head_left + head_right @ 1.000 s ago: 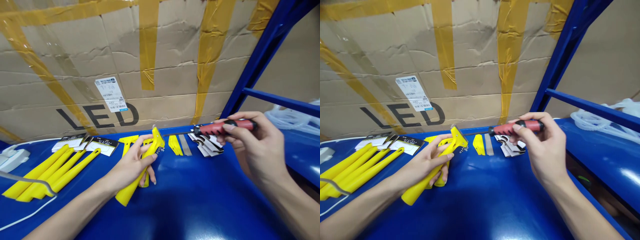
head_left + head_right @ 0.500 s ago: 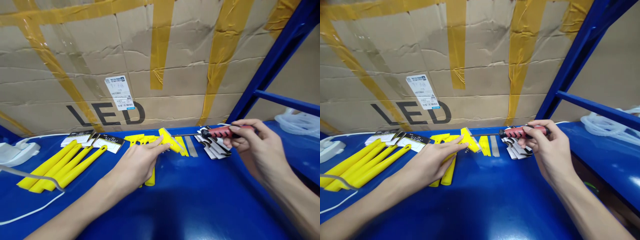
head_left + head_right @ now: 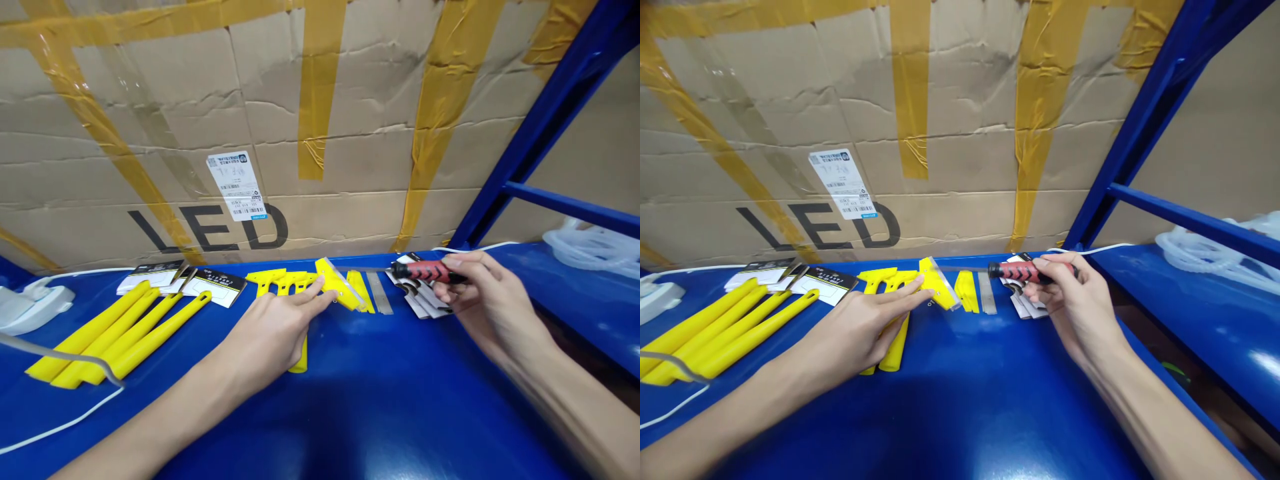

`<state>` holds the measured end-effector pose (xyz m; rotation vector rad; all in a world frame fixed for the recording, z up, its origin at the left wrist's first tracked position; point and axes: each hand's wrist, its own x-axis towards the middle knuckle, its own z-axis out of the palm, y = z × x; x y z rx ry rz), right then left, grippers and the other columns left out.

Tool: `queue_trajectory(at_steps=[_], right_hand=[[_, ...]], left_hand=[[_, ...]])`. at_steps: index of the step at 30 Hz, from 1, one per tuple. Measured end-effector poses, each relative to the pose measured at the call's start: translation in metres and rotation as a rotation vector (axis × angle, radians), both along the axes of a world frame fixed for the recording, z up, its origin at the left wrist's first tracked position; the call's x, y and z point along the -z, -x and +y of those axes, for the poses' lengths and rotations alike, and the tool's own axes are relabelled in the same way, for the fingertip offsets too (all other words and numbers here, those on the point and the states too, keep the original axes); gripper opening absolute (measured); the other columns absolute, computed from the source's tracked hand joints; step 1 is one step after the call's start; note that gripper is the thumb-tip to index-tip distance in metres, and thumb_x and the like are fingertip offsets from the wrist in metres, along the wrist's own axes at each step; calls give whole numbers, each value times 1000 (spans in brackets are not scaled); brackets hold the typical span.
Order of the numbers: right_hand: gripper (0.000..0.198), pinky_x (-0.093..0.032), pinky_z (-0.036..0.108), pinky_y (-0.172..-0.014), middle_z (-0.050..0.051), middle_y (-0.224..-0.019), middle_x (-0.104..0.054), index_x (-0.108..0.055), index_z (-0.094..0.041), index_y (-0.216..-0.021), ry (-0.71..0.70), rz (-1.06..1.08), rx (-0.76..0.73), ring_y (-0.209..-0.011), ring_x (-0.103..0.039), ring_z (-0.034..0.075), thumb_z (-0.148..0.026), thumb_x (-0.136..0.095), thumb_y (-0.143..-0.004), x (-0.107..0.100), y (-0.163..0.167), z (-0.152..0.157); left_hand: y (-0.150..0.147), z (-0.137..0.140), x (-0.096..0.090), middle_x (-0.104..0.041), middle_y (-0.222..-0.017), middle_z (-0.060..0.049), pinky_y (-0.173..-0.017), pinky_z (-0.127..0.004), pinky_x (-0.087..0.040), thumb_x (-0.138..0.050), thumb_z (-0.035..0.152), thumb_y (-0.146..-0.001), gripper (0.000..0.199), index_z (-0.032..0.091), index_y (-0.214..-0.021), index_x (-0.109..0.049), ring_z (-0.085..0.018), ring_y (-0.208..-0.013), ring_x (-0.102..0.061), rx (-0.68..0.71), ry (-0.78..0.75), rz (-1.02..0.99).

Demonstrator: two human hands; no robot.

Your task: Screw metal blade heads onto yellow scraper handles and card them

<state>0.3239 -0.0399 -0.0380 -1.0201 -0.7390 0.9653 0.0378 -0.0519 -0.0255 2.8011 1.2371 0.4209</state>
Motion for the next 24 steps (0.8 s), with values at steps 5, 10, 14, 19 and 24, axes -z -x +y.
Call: queue_trajectory(at_steps=[5,10,14,19,24], right_hand=[[37,-62,31,-71,7,-96,-75,-68,-21,-91,220,103,-477,-79,-72,19,-15,-83,-57,-8,17,-6],[19,-47,18,-46,-2,-59,-60,-65,-18,-75,330,-212,-536,-52,-55,9,-27,-80,-67,-6,48,7],[39,-24,19,-30,-4,-47,-52,-55,-20,-62,367,-437,-582,-41,-47,10,-43,-86,-64,-6,62,16],[39,-26,20,-37,-5,-46,-52,-62,-17,-67,287,-415,-655,-42,-48,8,-48,-86,-65,-4,65,23],[44,-24,21,-38,-5,-45,-48,-53,-18,-57,261,-305,-726,-41,-42,7,-49,-83,-68,3,63,25]], left_hand=[[3,1,-10,-56,-146,-14,-62,-34,-57,-48,3,-84,61,24,-141,-58,-23,-72,-76,32,-85,142],[8,2,-16,-57,-145,-12,-58,-28,-51,-48,2,-87,64,28,-146,-52,-21,-74,-75,90,-112,238],[10,3,-13,-59,-144,-13,-56,-28,-47,-44,6,-93,56,25,-144,-53,-22,-80,-75,142,-162,250],[13,6,-14,-58,-145,-10,-52,-29,-44,-39,1,-90,58,22,-142,-55,-23,-84,-76,170,-231,319],[14,9,-15,-55,-149,-8,-51,-28,-42,-41,1,-89,63,26,-145,-52,-21,-86,-75,156,-265,331]])
